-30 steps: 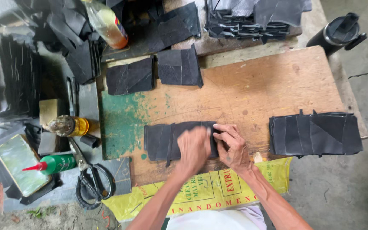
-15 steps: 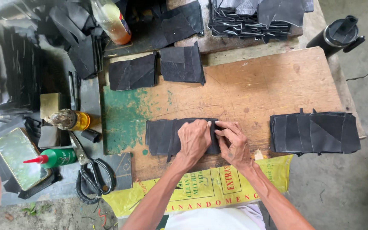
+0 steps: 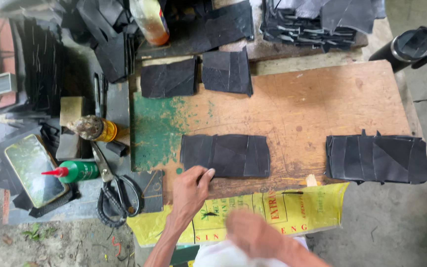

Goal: The person aligns and folds black fabric pieces on a wooden workbench, pressing edges together by hand. They repeatedly pick up, align, and fold the pieces, stacking them as they complete each unit.

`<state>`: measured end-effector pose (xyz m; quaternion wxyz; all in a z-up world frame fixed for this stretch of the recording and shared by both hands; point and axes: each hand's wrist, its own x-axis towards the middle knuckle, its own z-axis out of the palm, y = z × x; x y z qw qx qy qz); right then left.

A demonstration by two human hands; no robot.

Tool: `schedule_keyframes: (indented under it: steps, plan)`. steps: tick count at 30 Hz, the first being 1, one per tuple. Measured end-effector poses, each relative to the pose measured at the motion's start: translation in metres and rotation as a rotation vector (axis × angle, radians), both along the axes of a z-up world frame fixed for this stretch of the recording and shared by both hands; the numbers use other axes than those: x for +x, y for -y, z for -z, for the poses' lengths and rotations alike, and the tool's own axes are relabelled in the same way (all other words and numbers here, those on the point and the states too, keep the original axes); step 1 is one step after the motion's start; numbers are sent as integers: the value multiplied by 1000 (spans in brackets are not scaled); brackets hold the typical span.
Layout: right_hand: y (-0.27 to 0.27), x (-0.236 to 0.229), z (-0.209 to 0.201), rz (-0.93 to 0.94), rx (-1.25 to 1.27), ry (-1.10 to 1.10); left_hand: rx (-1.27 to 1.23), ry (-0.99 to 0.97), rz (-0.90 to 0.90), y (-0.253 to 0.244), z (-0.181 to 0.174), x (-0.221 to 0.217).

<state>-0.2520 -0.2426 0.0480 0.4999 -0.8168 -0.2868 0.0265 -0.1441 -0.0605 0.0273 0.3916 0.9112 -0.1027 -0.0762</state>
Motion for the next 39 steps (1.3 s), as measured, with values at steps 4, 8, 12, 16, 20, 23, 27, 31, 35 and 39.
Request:
schedule_keyframes:
  steps: [4, 8, 12, 16, 20, 23, 27, 31, 35, 39]
  plan:
    - [21, 51, 62, 613, -15, 144, 40, 277, 199, 24, -1, 18]
    - [18, 82, 72, 612, -35, 178, 138, 184, 356, 20, 14, 25]
    - [17, 86, 60, 604, 15, 159, 172, 124, 474, 18, 23, 34]
    - [18, 79, 77, 600, 2, 138, 99, 305, 435, 12, 31, 28]
    - [19, 81, 78, 592, 13, 145, 149, 187, 513, 7, 29, 30]
    - [18, 85, 72, 586, -23, 141, 114, 252, 498, 16, 26, 37]
    - [15, 74, 74, 581, -37, 140, 151, 198, 508, 10, 1, 27]
    - [20, 81, 72, 570, -62, 88, 469, -203, 577, -44, -41, 22]
    - [-13, 82, 35, 562, -532, 320, 112, -154, -46, -79, -43, 20]
    - [-76, 31, -14, -189, -1068, 327, -2, -123, -116, -73, -27, 27]
